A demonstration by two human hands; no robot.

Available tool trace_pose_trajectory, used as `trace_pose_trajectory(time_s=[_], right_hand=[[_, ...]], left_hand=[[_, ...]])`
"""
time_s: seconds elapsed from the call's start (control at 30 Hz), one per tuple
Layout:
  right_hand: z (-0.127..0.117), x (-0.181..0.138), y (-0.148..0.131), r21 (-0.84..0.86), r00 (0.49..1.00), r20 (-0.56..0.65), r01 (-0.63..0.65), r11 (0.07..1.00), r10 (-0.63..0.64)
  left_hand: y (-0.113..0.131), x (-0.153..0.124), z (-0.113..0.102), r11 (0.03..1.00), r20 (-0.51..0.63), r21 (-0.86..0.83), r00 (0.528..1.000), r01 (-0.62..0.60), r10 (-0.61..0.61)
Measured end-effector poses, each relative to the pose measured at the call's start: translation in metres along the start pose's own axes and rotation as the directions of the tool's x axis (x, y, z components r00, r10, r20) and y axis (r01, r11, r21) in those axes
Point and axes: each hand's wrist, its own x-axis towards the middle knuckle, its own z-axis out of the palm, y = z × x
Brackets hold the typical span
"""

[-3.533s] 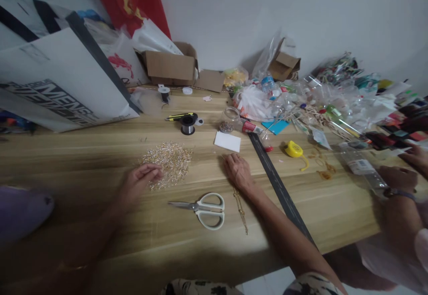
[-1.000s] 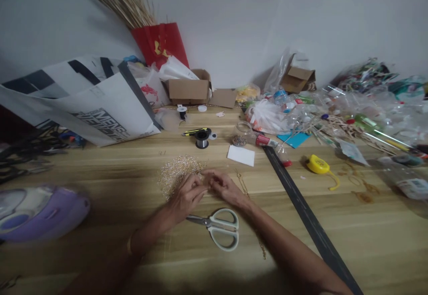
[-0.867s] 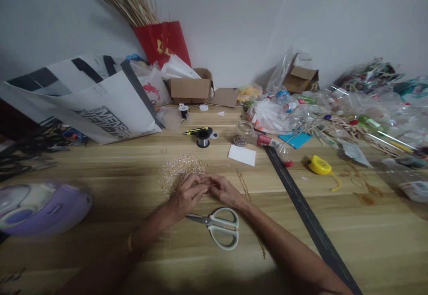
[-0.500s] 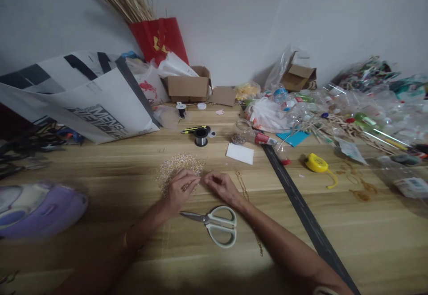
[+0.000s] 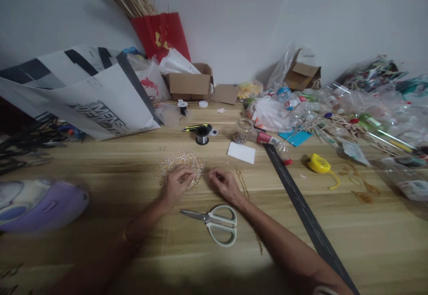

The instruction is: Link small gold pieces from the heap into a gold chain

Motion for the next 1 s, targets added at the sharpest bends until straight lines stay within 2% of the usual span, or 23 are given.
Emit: trace_pose_trajectory(time_s=[0.2, 0.27, 0.37, 0.43, 0.63, 1.0], right_hand=[[-0.001, -0.002, -0.009, -0.082, 0.988, -0.106, 0.103, 0.991, -0.111], [0.001, -0.005, -0.014, -0.047, 0.993, -0.076, 0.089, 0.995, -0.092], [0.007, -0.009, -0.017, 0.040, 0.995, 0.070, 0.071, 0.997, -0.073], [0.010, -0.010, -0.016, 0.070, 0.991, 0.114, 0.066, 0.995, -0.074], [0.011, -0.009, -0.014, 0.063, 0.997, 0.066, 0.047, 0.997, -0.052], [0.009, -0.009, -0.009, -0.038, 0.991, 0.063, 0.121, 0.992, -0.119]], left_hand=[[0.004, -0.003, 0.002, 0.999, 0.096, 0.043, 0.995, -0.008, 0.004], [0.006, -0.005, 0.003, 0.999, 0.120, 0.029, 0.992, -0.032, 0.028], [0.008, -0.008, 0.005, 0.999, 0.134, 0.008, 0.990, -0.052, 0.050], [0.009, -0.008, 0.006, 0.999, 0.144, 0.006, 0.988, -0.050, 0.049], [0.009, -0.008, 0.006, 0.999, 0.167, 0.005, 0.985, -0.039, 0.038], [0.005, -0.010, 0.008, 0.999, 0.162, 0.022, 0.986, -0.034, 0.030]])
